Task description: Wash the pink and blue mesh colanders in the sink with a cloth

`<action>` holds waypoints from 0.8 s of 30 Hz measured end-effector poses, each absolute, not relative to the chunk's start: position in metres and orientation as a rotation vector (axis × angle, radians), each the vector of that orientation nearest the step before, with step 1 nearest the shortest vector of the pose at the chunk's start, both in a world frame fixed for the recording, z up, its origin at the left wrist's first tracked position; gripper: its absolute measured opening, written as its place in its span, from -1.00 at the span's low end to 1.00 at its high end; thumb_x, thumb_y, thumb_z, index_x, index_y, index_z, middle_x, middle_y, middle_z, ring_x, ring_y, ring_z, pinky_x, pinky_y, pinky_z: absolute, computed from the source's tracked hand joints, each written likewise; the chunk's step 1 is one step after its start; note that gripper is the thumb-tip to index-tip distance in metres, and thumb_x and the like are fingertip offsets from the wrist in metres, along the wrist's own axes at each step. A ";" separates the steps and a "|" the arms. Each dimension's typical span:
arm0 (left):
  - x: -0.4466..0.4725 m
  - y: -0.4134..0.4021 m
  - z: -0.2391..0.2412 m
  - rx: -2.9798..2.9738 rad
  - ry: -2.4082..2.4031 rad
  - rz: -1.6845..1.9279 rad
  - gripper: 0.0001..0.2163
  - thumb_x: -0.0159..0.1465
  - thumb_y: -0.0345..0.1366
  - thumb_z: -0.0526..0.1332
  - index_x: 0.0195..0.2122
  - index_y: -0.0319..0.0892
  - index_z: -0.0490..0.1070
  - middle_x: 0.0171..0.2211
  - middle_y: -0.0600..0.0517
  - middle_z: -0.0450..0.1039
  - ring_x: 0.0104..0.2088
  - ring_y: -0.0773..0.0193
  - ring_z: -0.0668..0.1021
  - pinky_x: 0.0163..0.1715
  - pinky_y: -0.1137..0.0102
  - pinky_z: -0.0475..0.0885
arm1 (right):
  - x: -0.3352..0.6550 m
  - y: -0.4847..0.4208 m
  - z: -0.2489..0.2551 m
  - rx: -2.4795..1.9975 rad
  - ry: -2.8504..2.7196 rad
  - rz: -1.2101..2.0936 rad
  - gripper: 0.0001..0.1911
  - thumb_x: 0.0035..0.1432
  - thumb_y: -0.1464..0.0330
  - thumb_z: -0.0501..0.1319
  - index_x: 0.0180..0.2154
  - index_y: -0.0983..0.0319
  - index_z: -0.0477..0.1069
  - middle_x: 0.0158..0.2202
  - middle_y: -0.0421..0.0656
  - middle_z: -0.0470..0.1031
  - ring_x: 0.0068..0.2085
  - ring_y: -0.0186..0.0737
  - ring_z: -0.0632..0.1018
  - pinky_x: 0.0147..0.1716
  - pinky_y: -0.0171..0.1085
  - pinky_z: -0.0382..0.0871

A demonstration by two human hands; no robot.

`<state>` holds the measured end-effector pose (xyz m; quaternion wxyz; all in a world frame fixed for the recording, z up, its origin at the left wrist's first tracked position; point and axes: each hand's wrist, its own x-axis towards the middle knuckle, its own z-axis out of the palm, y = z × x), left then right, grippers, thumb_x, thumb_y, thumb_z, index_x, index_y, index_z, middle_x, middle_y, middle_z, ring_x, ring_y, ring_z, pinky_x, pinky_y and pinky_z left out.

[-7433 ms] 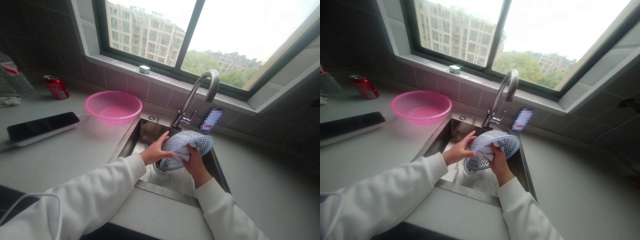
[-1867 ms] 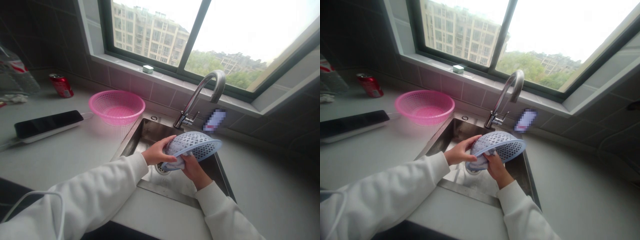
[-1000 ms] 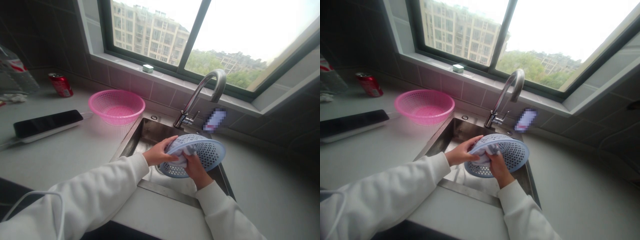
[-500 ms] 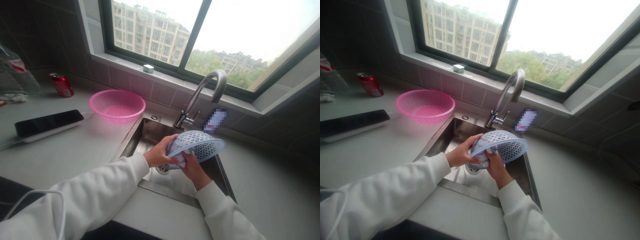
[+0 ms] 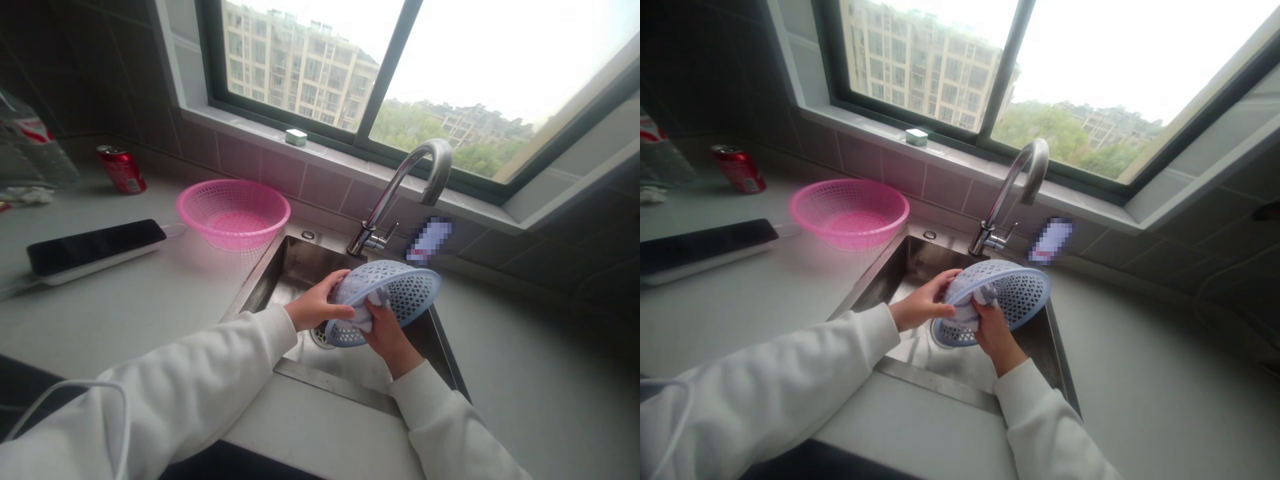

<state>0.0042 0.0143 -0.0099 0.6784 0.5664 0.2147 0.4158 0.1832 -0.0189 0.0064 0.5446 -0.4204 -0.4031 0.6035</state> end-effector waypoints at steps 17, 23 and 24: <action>-0.005 0.014 -0.003 1.563 0.619 0.998 0.19 -0.07 0.11 0.58 0.51 -0.08 0.01 0.52 -0.22 -0.05 0.50 -0.31 0.04 0.49 -0.09 -0.06 | 0.196 -0.014 0.003 -0.930 -0.819 1.412 -0.52 -0.14 0.10 0.57 -0.16 0.05 0.57 -0.16 -0.21 0.71 0.05 0.11 0.65 0.07 0.04 0.58; -0.005 0.016 -0.007 1.570 0.635 0.906 0.01 0.08 0.14 0.48 0.47 -0.07 0.09 0.48 -0.22 0.04 0.47 -0.27 0.15 0.46 -0.11 0.01 | 0.206 -0.010 0.001 -0.986 -0.722 1.402 -0.52 -0.14 -0.01 0.54 -0.20 0.03 0.58 -0.16 -0.23 0.72 0.04 0.06 0.65 0.00 -0.01 0.62; -0.003 0.016 -0.009 1.553 0.633 0.914 0.00 0.07 0.11 0.49 0.46 -0.07 0.11 0.47 -0.23 0.06 0.45 -0.27 0.18 0.45 -0.11 0.04 | 0.201 -0.012 0.001 -0.995 -0.761 1.441 -0.53 -0.15 0.02 0.56 -0.21 0.05 0.58 -0.17 -0.22 0.72 0.03 0.06 0.66 0.01 -0.01 0.62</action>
